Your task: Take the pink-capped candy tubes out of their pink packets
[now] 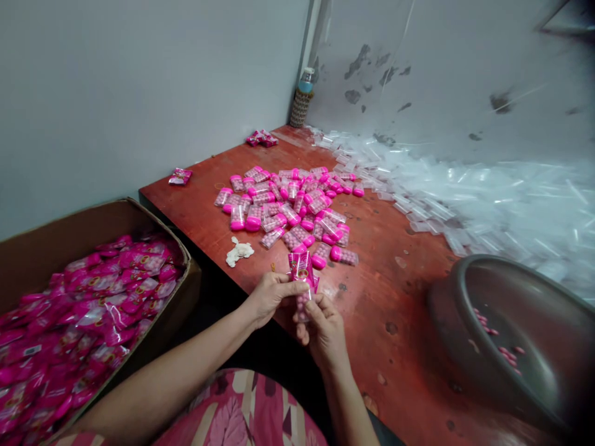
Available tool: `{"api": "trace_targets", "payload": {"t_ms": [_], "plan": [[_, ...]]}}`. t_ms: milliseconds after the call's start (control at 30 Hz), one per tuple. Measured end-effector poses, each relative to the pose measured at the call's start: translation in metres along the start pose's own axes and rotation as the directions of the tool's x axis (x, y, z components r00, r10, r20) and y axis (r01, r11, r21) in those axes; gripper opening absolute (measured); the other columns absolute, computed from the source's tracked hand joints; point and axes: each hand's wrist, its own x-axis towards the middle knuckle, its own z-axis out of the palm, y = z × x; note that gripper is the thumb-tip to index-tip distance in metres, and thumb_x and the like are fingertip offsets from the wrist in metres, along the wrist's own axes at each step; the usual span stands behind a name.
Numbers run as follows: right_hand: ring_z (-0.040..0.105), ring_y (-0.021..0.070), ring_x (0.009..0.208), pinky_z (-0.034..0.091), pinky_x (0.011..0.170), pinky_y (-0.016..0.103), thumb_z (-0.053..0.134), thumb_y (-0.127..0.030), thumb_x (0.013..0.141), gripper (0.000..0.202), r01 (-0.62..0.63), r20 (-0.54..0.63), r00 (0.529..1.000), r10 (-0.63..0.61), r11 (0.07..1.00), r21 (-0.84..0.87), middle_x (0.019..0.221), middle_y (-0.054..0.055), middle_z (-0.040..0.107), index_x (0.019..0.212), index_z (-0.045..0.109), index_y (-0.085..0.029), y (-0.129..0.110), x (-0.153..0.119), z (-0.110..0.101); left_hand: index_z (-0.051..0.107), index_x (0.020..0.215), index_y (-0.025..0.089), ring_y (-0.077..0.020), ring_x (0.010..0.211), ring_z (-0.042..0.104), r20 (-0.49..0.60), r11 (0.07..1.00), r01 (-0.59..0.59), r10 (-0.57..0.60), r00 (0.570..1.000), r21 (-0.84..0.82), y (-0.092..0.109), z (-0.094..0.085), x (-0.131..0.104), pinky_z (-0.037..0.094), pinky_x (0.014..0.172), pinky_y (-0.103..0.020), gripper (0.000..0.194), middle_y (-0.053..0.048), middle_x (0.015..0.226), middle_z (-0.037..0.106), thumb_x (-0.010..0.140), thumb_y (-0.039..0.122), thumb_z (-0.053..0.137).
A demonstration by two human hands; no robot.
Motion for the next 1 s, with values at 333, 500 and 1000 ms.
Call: {"api": "trace_targets", "payload": {"t_ms": [333, 500, 1000], "plan": [[0.063, 0.0122, 0.067, 0.052, 0.065, 0.026, 0.059, -0.025, 0.077, 0.03, 0.033, 0.025, 0.999, -0.032, 0.999, -0.028, 0.079, 0.0, 0.065, 0.103, 0.044, -0.022, -0.005, -0.006, 0.003, 0.064, 0.066, 0.006, -0.0115, 0.056, 0.058, -0.08, 0.995, -0.019, 0.012, 0.997, -0.093, -0.002, -0.009, -0.008, 0.048, 0.056, -0.022, 0.017, -0.007, 0.062, 0.063, 0.063, 0.022, 0.069], [0.06, 0.0105, 0.053, 0.051, 0.054, 0.023, 0.063, -0.025, 0.073, 0.024, 0.016, 0.001, 1.0, -0.016, 1.0, 0.009, 0.065, -0.004, 0.063, 0.09, 0.047, -0.021, -0.006, -0.001, 0.011, 0.065, 0.068, 0.005, -0.0091, 0.05, 0.055, -0.047, 0.998, 0.001, -0.003, 0.999, -0.057, -0.005, -0.007, -0.021, 0.048, 0.054, -0.022, 0.018, -0.006, 0.06, 0.063, 0.064, 0.022, 0.069], [0.056, 0.0094, 0.051, 0.045, 0.047, 0.019, 0.057, -0.034, 0.077, 0.017, 0.056, -0.081, 0.994, -0.077, 0.969, -0.239, 0.065, -0.002, 0.057, 0.08, 0.053, -0.018, -0.009, 0.009, 0.002, 0.054, 0.114, 0.018, -0.0279, 0.122, 0.034, -0.035, 0.049, -0.006, 0.8, 0.599, 0.999, 0.035, -0.116, -0.02, 0.019, 0.102, -0.05, 0.044, -0.01, 0.125, 0.049, 0.075, 0.038, 0.055]]}}
